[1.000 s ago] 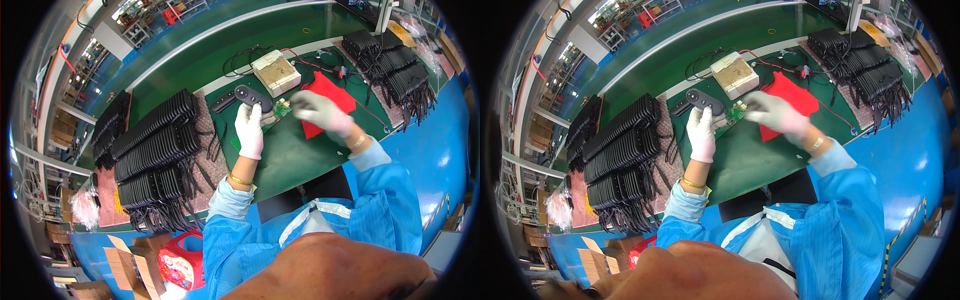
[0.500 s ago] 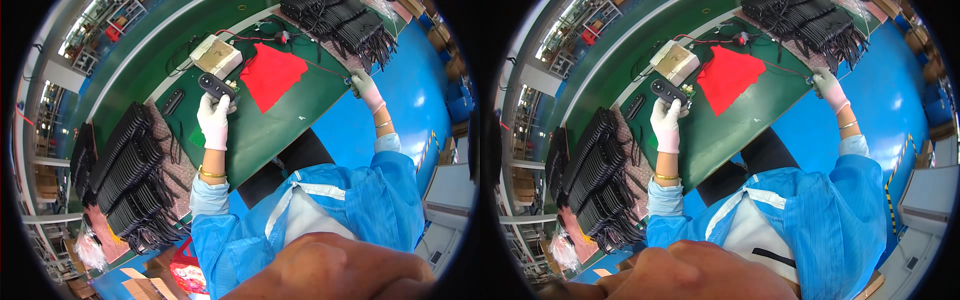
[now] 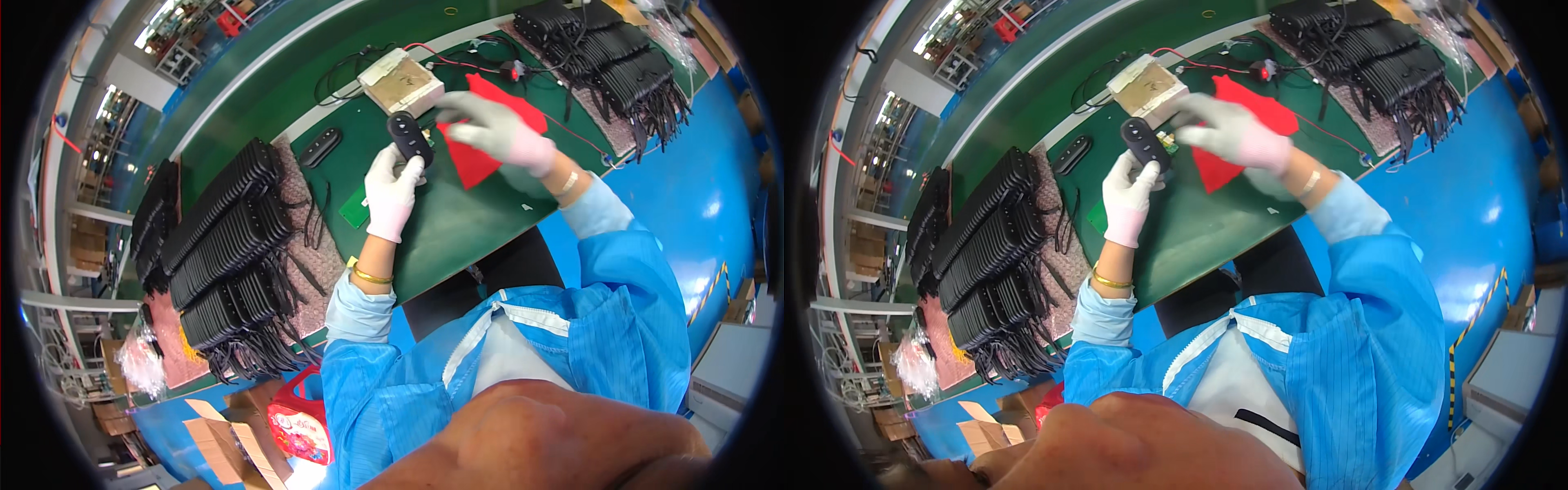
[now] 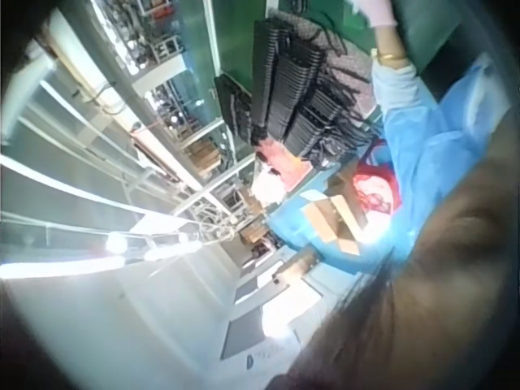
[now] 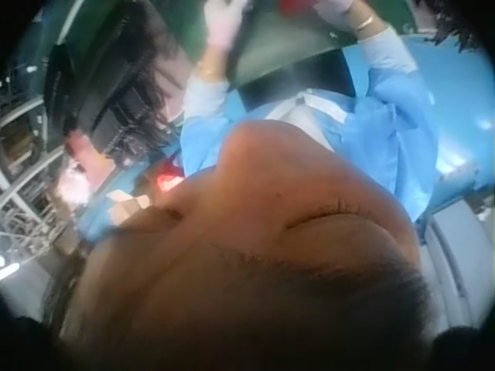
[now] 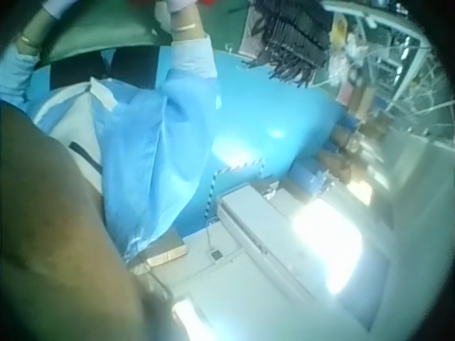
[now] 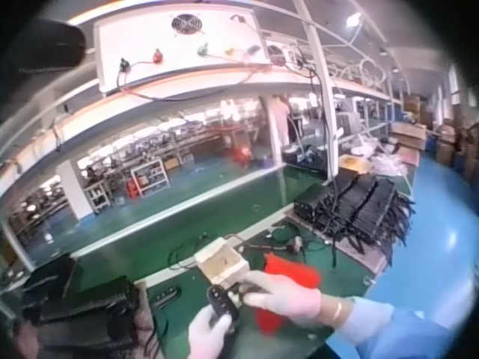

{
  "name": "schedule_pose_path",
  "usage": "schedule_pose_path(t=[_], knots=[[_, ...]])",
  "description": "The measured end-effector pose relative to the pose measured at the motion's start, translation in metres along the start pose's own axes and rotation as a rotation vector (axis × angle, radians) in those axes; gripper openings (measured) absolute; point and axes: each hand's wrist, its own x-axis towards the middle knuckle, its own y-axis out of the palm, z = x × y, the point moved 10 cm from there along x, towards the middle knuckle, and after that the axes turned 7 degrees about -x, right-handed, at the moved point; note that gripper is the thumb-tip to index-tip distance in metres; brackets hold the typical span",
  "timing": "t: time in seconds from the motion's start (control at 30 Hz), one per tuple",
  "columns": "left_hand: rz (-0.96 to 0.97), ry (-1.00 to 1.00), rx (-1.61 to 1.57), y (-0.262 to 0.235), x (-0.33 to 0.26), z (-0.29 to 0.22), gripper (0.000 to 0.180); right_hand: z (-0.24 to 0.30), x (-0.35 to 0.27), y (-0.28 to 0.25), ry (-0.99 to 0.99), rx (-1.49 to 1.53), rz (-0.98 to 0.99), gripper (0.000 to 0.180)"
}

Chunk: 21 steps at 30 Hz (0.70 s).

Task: Assembling and testing electronic components on a manufacturing production line.

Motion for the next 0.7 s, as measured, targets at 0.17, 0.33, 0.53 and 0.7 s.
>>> schedule_pose_path(t=[0.17, 0.33, 0.53, 0.7], knots=[[-0.011, -0.01, 0.107, -0.005, -0.001, -0.004, 0.033, -0.001, 0.054, 0.063, -0.001, 0.435, 0.214, 0.032], [-0.017, -0.017, 0.191, -0.011, -0.002, -0.002, 0.034, -0.021, 0.066, 0.088, 0.089, 0.602, 0.259, 0.021], [-0.016, -0.101, 0.146, -0.005, -0.004, 0.012, 0.035, -0.027, 0.059, 0.085, 0.116, 0.612, 0.2, 0.017], [-0.005, -0.109, 0.153, 0.001, -0.006, 0.011, 0.033, -0.028, 0.056, 0.084, 0.096, 0.617, 0.187, 0.016]])
